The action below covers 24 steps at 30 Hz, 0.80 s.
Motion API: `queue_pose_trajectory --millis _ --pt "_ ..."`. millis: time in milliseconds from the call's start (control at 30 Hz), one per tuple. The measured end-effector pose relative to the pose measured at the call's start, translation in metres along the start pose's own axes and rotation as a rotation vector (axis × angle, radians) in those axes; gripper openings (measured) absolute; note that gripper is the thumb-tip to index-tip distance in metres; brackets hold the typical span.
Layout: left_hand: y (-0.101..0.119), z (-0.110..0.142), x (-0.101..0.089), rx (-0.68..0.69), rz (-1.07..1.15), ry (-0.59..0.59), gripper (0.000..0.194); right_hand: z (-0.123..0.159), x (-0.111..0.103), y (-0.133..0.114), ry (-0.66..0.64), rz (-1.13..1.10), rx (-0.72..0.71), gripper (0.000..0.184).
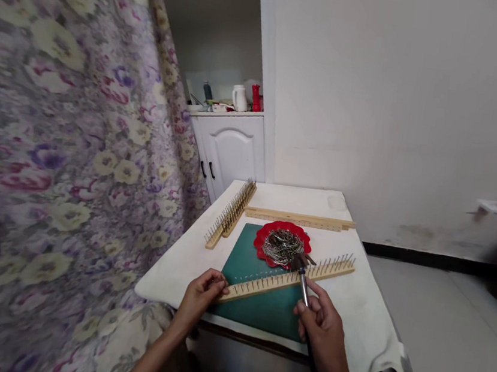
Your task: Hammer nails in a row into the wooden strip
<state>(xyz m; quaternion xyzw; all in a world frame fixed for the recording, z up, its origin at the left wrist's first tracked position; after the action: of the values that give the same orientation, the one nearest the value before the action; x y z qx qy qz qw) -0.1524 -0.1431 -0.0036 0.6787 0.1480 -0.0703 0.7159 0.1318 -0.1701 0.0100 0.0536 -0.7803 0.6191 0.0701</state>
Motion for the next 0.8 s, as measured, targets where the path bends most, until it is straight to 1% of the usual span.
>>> queue_pose_trajectory --millis 167,267,467,633,800 --pt "0.002 0.002 -0.001 0.065 -0.142 0.067 0.023 0.003 0.004 0.0 -0.004 0.014 0.022 0.053" --pt "0.0 0.001 0.0 0.061 -0.159 0.104 0.021 0.005 0.006 0.001 0.001 0.026 0.028 0.056" --pt "-0.008 -0.002 0.003 0.056 -0.151 0.094 0.02 0.008 0.008 0.005 -0.024 0.074 0.029 0.053" --pt "-0.009 -0.001 0.005 0.068 -0.194 0.102 0.019 0.01 0.01 0.006 -0.027 0.078 0.025 0.049" --pt "-0.006 -0.001 0.007 0.131 -0.232 0.088 0.017 0.011 0.012 0.007 -0.036 0.059 0.034 0.05"
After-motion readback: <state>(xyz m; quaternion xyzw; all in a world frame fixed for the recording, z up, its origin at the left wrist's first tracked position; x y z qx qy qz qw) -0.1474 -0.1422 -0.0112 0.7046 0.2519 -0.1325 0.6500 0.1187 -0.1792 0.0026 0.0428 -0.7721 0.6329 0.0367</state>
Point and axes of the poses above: each hand's wrist, its own z-axis away from the middle knuckle, its own x-axis out of the palm, y = z × x, the point moved 3 cm from there along -z, towards the middle knuckle, and after that the axes turned 7 degrees about -x, right-handed, at the moved point
